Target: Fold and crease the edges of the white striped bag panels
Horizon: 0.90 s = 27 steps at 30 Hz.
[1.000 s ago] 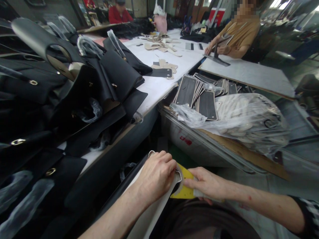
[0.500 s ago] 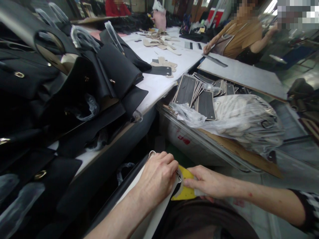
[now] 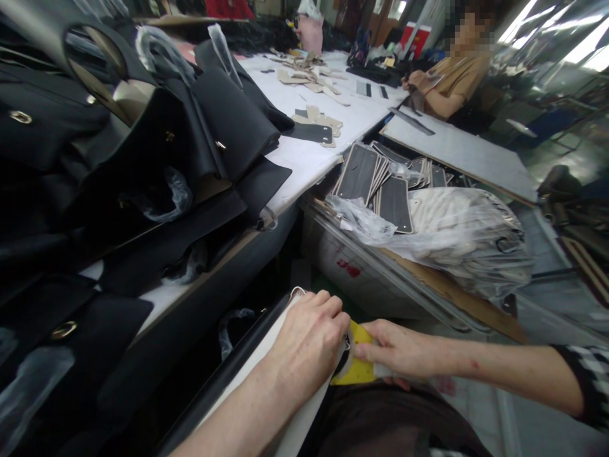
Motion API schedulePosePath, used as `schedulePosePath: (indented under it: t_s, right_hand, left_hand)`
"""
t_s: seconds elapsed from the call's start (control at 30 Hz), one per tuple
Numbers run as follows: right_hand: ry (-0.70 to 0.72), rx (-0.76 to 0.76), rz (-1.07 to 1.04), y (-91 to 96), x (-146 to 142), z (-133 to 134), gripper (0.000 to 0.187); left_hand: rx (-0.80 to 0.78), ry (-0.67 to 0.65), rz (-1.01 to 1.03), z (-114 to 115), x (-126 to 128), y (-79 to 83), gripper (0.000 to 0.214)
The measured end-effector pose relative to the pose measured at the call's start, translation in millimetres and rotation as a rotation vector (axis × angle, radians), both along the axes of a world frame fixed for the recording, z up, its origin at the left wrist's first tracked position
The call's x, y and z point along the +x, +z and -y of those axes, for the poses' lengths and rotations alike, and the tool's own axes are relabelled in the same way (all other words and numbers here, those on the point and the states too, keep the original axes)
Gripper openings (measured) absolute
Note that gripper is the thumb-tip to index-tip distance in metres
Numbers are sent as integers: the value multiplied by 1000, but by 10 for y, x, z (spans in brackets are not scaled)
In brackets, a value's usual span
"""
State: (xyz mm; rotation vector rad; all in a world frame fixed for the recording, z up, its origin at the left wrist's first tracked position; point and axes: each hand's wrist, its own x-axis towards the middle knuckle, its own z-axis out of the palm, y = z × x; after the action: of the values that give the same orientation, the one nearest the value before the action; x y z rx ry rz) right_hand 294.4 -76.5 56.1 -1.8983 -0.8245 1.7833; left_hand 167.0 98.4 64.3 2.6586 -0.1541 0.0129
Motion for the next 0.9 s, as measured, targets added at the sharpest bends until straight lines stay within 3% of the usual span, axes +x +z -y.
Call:
schedulePosePath:
  t_s: [0.4,0.63,0.77,0.9]
  right_hand:
    - [-36,125,37,-216,-43,82,45]
    - [-30,45,-4,-181,-20,51,42]
    - [-57,27,-62,-175,-79,-46,45]
    - [-129,-37,-126,-198,-145,-83,53]
  left_hand:
    - [75,-148,4,-52,-19,3,14]
    - [170,-181,186,-5,-119,-133,15]
    - [152,-193,122,-13,-224,-166,10]
    - [108,-163,75,-33,-288,-119,19]
